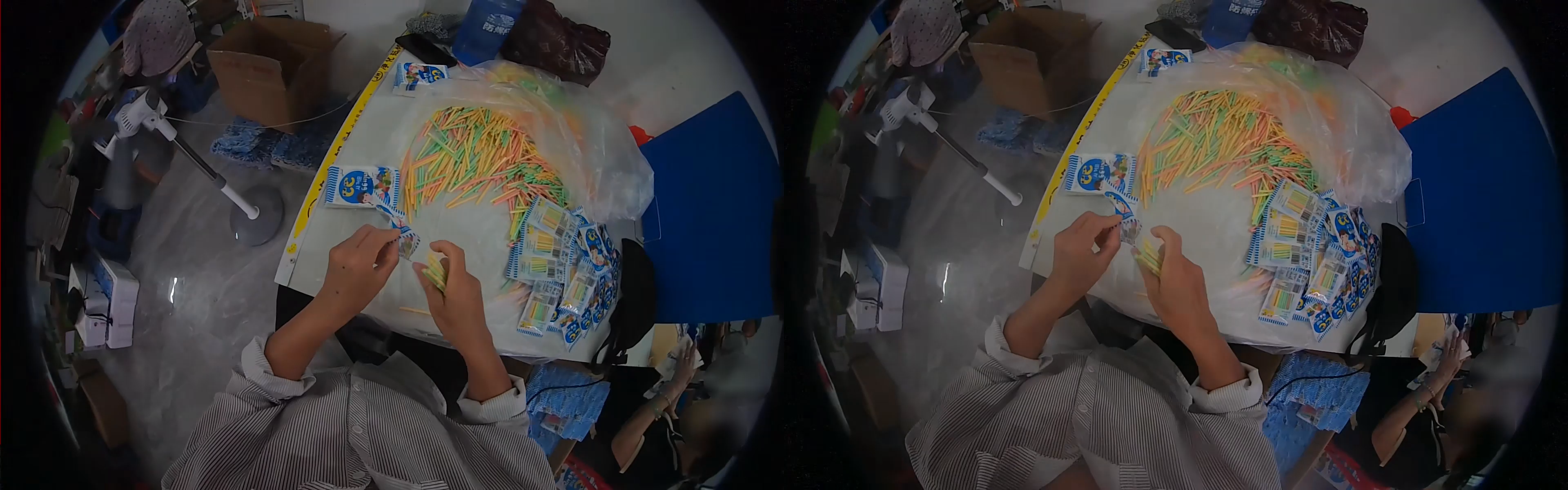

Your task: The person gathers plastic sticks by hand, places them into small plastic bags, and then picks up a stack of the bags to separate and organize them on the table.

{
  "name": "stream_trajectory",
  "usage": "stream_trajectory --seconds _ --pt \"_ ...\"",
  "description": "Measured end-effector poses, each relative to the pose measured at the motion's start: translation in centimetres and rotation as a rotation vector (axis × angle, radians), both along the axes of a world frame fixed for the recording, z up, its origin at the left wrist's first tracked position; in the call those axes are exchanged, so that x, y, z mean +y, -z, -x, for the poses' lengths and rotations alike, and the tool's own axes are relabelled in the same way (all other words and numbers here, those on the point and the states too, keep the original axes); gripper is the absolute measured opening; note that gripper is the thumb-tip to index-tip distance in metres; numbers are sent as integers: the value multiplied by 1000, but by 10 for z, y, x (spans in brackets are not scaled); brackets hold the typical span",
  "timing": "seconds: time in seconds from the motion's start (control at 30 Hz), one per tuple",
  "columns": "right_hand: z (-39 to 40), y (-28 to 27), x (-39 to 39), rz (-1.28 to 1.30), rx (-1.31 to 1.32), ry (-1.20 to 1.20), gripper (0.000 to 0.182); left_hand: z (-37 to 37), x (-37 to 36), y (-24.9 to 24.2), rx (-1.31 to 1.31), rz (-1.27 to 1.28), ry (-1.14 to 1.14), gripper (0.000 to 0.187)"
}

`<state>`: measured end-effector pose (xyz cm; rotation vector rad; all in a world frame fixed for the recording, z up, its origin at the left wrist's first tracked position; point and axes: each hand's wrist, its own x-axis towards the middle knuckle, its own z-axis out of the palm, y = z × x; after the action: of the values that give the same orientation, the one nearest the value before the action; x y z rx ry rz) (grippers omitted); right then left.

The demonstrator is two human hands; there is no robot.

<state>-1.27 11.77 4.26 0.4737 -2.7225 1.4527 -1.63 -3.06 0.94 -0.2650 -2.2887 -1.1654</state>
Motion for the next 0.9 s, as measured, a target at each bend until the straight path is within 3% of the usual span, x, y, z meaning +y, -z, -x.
stream_trajectory --seconds 0.13,0.33,0.67,0.9 --pt "9 2 2 -248 -75 -107 50 0 6 1 14 62 22 17" --pt "29 0 14 -486 -196 -185 39 -4 12 -4 -17 24 109 13" --pt "44 -17 12 -806 -195 -423 43 -10 22 7 -76 -30 228 12" --pt "55 -24 0 -1040 -258 -547 45 -14 27 14 -285 -262 255 10"
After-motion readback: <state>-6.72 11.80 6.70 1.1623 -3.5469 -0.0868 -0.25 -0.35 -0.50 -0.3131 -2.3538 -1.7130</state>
